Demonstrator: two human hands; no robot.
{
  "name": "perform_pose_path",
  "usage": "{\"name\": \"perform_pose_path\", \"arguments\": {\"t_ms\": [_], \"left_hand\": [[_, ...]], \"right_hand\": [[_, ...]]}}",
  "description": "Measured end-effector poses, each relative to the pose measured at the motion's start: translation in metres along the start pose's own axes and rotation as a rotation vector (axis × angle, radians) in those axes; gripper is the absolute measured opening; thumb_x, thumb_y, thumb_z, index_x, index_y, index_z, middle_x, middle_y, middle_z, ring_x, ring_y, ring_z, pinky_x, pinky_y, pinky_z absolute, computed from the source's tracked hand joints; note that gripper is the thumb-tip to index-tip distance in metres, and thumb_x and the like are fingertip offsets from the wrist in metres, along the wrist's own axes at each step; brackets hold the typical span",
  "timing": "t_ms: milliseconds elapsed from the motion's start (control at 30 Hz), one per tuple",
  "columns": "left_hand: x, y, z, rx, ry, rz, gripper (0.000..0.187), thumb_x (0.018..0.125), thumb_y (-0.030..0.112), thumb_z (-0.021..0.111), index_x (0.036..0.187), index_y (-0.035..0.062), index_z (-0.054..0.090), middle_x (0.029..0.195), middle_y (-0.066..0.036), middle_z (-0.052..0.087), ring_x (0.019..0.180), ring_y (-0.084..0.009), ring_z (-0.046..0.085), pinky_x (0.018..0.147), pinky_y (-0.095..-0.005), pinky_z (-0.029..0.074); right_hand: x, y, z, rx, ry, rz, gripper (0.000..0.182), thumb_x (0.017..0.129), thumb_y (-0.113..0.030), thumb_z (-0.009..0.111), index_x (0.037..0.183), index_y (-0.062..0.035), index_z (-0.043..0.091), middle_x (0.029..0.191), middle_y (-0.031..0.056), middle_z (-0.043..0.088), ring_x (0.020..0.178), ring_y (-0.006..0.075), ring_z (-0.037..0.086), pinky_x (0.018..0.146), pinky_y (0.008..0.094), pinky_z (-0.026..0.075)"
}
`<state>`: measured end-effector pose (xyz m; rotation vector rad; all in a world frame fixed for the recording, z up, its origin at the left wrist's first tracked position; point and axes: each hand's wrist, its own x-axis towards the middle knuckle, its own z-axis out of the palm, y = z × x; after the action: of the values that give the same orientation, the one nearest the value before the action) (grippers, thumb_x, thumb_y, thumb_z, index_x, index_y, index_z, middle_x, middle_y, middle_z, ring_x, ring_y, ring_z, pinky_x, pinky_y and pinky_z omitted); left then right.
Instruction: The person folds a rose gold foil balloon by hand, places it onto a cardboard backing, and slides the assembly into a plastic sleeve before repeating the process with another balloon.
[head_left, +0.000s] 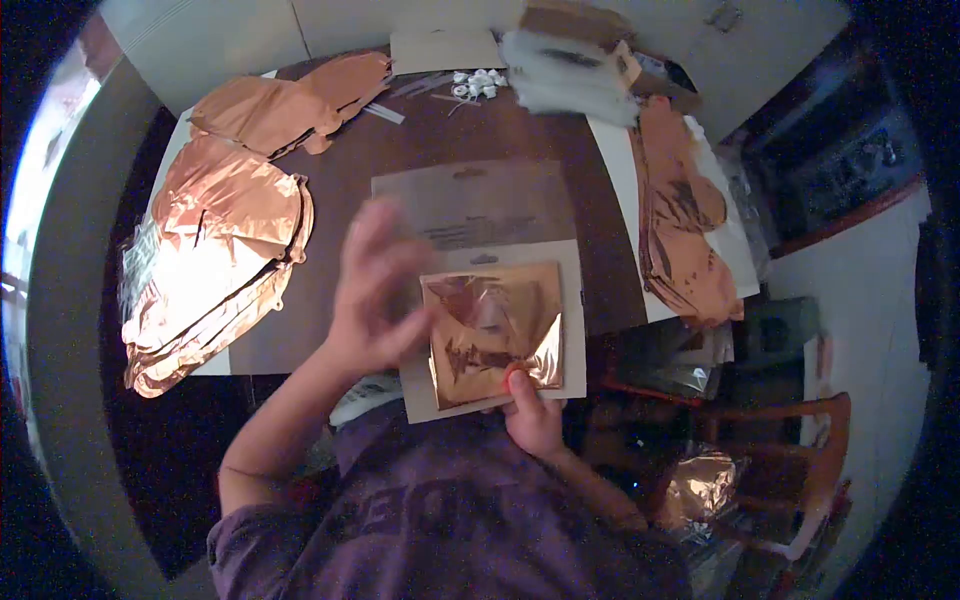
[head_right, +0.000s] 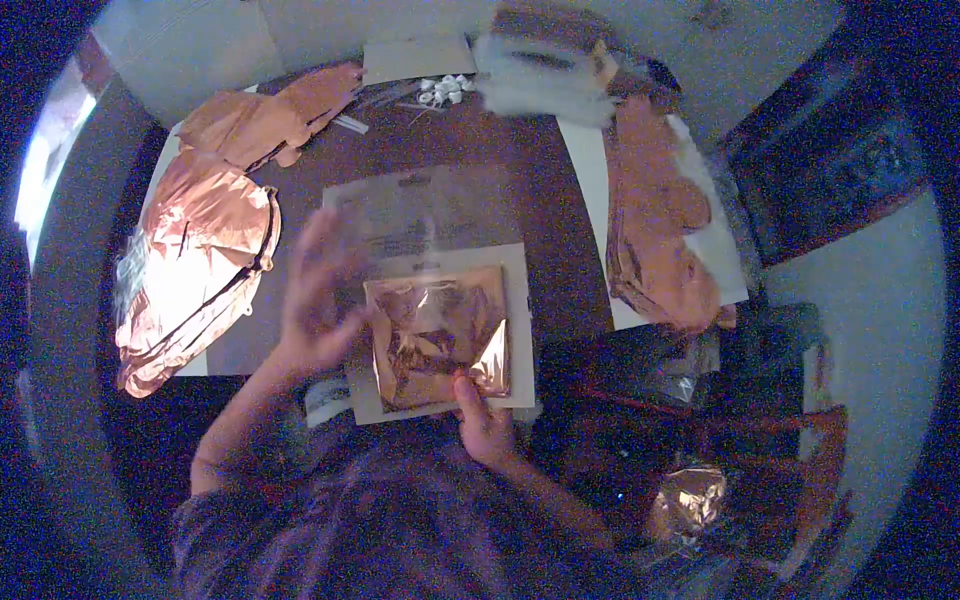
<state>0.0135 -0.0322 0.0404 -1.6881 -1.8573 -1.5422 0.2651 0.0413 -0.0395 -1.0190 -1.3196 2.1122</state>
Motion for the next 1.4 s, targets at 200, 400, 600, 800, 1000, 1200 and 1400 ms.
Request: {"name": "perform_pose_path", "arguments": {"t_ms": [200,400,600,800,1000,1200,1400], "left_hand": [[-0.027,0.027,-0.01,-0.884,0.136,-1.241,0.042,0.087,0.012,0.065,0.125,0.002,0.053,0.121,-0.011,0.058,0.11,-0.0204,0.056,0.094,-0.0351,0.046],[-0.068,0.052,-0.041,-0.798,-0.062,-1.439,0.021,0.085,0.01,0.065,0.105,0.0036,0.062,0.092,-0.002,0.066,0.083,-0.0124,0.061,0.076,-0.0283,0.049],[-0.061,0.063,-0.034,-0.939,-0.272,-1.463,0.022,0.085,0.007,0.064,0.106,0.0028,0.062,0.094,-0.004,0.067,0.086,-0.0136,0.063,0.078,-0.0279,0.05],[-0.101,0.068,-0.055,-1.045,-0.103,-1.618,0.033,0.084,0.006,0.065,0.116,0.0,0.057,0.104,-0.009,0.066,0.092,-0.0188,0.066,0.082,-0.0348,0.054],[-0.125,0.083,-0.057,-1.027,-0.059,-1.769,0.048,0.084,0.017,0.068,0.127,0.0036,0.05,0.109,-0.01,0.066,0.093,-0.0244,0.067,0.08,-0.0412,0.057],[-0.099,0.076,-0.046,-1.213,-0.065,-1.841,0.042,0.09,0.025,0.062,0.123,-0.0003,0.056,0.11,-0.014,0.067,0.095,-0.0238,0.068,0.082,-0.039,0.057],[-0.101,0.05,-0.04,-1.075,-0.152,-1.699,0.039,0.09,0.023,0.061,0.121,-0.0018,0.057,0.11,-0.015,0.066,0.091,-0.0223,0.068,0.08,-0.0389,0.058]], "right_hand": [[-0.005,0.0,0.024,-0.052,-0.05,0.064,0.028,0.098,-0.02,0.058,0.12,-0.0031,0.056,0.107,0.0048,0.062,0.098,0.013,0.058,0.084,0.0291,0.048],[-0.025,0.05,-0.081,-0.129,-0.407,-0.111,0.058,0.097,-0.032,0.056,0.142,-0.0012,0.038,0.117,0.0096,0.061,0.105,0.0181,0.059,0.092,0.0329,0.046],[0.002,-0.061,-0.043,0.026,-0.221,0.046,0.049,0.101,-0.034,0.045,0.139,-0.0031,0.044,0.12,0.0101,0.061,0.11,0.0194,0.058,0.095,0.0325,0.045],[-0.028,-0.032,-0.025,-0.403,-0.007,-0.005,0.03,0.101,-0.018,0.049,0.122,0.0009,0.06,0.111,0.0029,0.064,0.098,0.0086,0.058,0.088,0.0241,0.045],[-0.042,-0.027,-0.044,-0.52,-0.155,0.112,0.029,0.098,-0.018,0.055,0.119,0.0016,0.06,0.104,0.0062,0.068,0.095,0.015,0.061,0.083,0.0285,0.048],[0.018,-0.055,-0.034,-0.176,-0.132,0.205,0.033,0.098,-0.026,0.055,0.117,-0.0003,0.062,0.109,0.0077,0.067,0.098,0.0156,0.061,0.091,0.0302,0.045],[0.019,-0.027,-0.019,0.052,0.141,0.177,0.036,0.097,-0.025,0.056,0.118,0.0036,0.06,0.111,0.0093,0.067,0.103,0.0165,0.06,0.094,0.0307,0.044]]}}
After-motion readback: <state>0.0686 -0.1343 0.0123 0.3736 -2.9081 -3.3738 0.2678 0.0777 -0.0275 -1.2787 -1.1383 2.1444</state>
